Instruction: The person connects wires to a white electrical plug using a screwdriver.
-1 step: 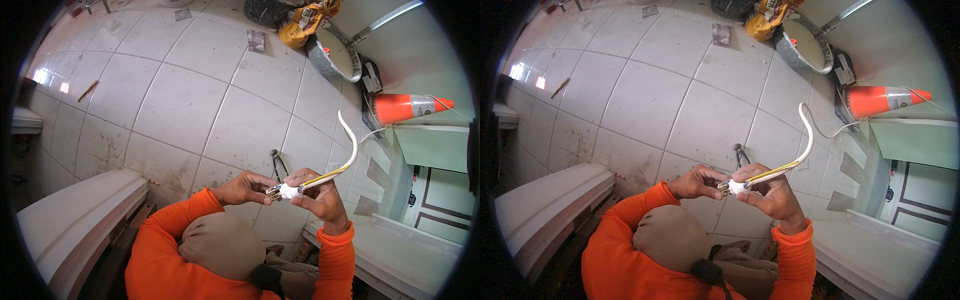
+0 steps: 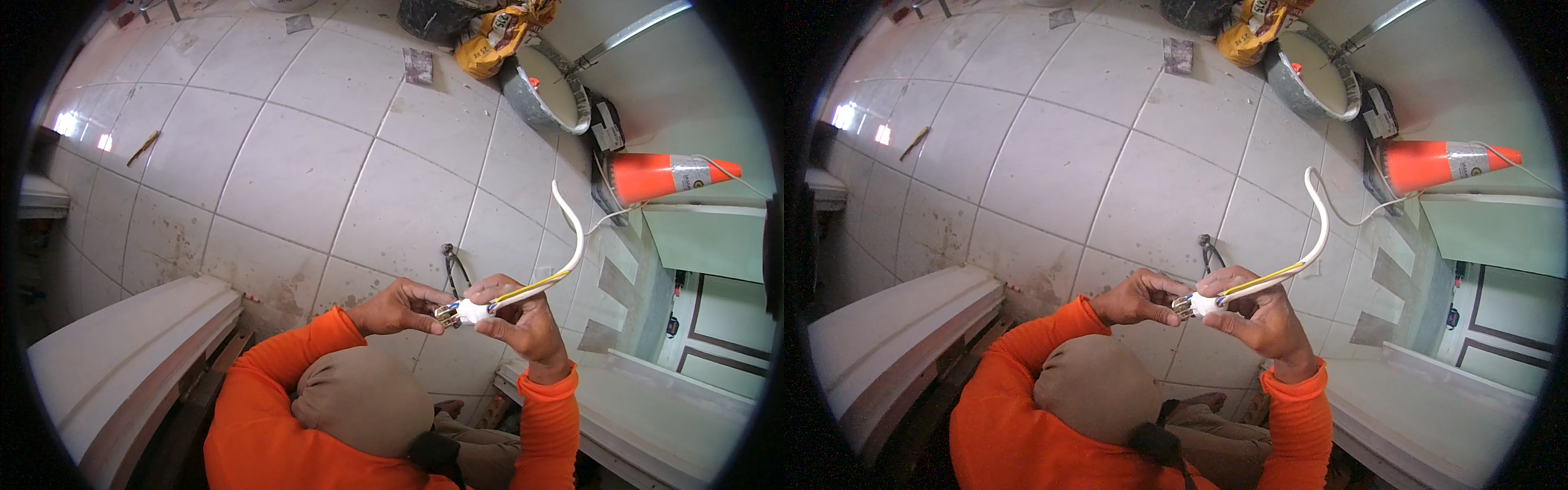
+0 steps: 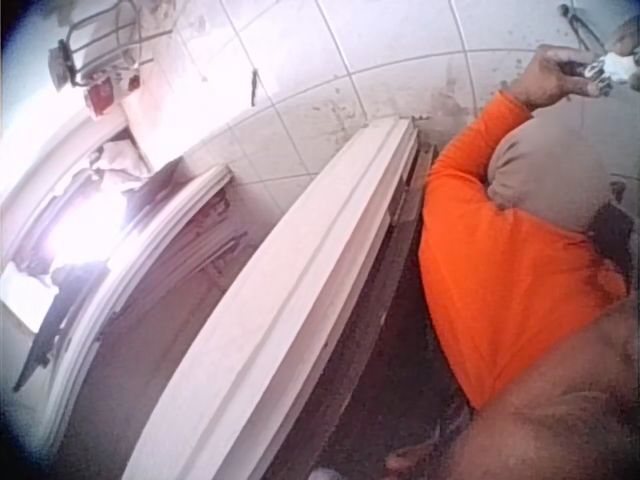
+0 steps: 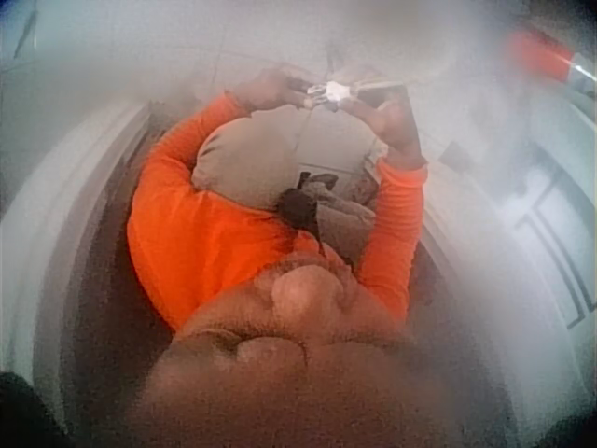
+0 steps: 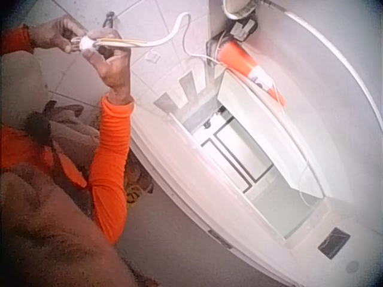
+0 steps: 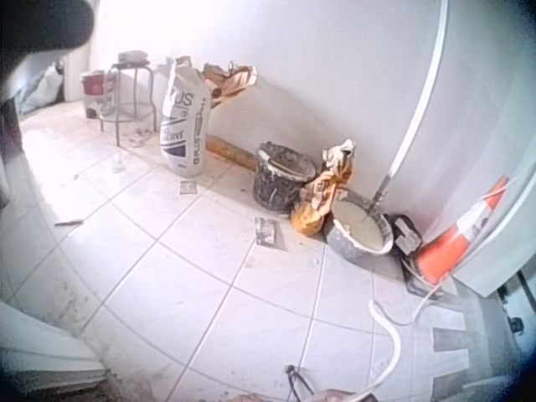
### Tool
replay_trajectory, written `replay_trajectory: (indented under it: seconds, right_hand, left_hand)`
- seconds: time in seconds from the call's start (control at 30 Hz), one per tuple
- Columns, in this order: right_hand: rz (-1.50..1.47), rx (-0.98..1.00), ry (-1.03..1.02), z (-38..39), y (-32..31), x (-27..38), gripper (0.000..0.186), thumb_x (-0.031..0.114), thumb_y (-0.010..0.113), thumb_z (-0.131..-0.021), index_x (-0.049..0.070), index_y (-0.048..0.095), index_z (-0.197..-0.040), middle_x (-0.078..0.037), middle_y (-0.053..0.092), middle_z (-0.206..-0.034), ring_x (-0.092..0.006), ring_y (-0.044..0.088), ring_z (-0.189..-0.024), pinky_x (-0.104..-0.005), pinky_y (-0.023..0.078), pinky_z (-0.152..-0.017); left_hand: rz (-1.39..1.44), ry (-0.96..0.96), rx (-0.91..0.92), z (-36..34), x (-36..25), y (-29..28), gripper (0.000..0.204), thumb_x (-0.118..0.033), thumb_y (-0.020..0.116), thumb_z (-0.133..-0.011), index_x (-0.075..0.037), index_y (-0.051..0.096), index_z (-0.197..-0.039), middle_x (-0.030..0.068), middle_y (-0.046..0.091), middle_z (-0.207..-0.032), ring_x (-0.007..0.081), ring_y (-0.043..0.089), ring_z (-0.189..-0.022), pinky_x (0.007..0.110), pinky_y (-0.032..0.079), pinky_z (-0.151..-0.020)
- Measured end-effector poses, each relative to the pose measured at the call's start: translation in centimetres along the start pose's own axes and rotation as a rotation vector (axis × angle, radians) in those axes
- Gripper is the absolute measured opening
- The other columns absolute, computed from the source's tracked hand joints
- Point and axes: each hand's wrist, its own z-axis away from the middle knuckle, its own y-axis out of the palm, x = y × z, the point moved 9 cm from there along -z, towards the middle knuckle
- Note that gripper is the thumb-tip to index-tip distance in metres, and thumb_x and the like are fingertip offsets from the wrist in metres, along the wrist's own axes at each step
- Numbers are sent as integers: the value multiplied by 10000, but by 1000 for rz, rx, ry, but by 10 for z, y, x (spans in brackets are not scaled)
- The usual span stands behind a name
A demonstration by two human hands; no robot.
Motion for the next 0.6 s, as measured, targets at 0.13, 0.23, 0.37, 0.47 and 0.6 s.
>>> replay_trajectory:
  seconds: [0.13,0.23,0.37,0.47,0.6]
  right_hand:
    - [-21,18,20,-4,-5,-10,303,94,808,-833,3,682,-1093,-109,650,-1132,-153,635,-982,-290,535,-812]
    - [-92,22,27,-6,-7,-15,307,98,811,-830,7,687,-1095,-110,655,-1127,-166,636,-989,-300,531,-830]
    - [-235,-31,45,0,-11,-27,326,88,823,-796,52,699,-1096,-151,645,-1122,-207,644,-998,-325,521,-846]
    - [-214,-47,-4,8,-13,-32,311,81,816,-796,74,704,-1086,-151,642,-1108,-217,634,-1021,-331,510,-868]
    - [-106,-36,-80,11,-12,-23,307,125,829,-796,96,719,-1082,-111,663,-1123,-222,642,-1042,-347,525,-873]
  left_hand:
    - [-34,5,3,-1,5,-3,472,26,788,-804,6,653,-1256,100,726,-1113,148,673,-1001,311,561,-910]
    - [-9,-5,6,-2,8,-4,460,2,802,-798,6,664,-1237,97,727,-1097,146,675,-989,317,560,-907]
    - [59,-2,23,-3,6,-3,436,-31,820,-789,-2,683,-1201,88,728,-1066,146,674,-977,321,561,-900]
    - [16,12,10,-2,0,-1,425,-12,823,-777,-14,694,-1181,76,724,-1060,151,672,-976,318,557,-901]
    - [27,54,9,-3,-1,0,442,40,810,-764,-29,696,-1185,85,703,-1133,160,661,-1009,312,554,-930]
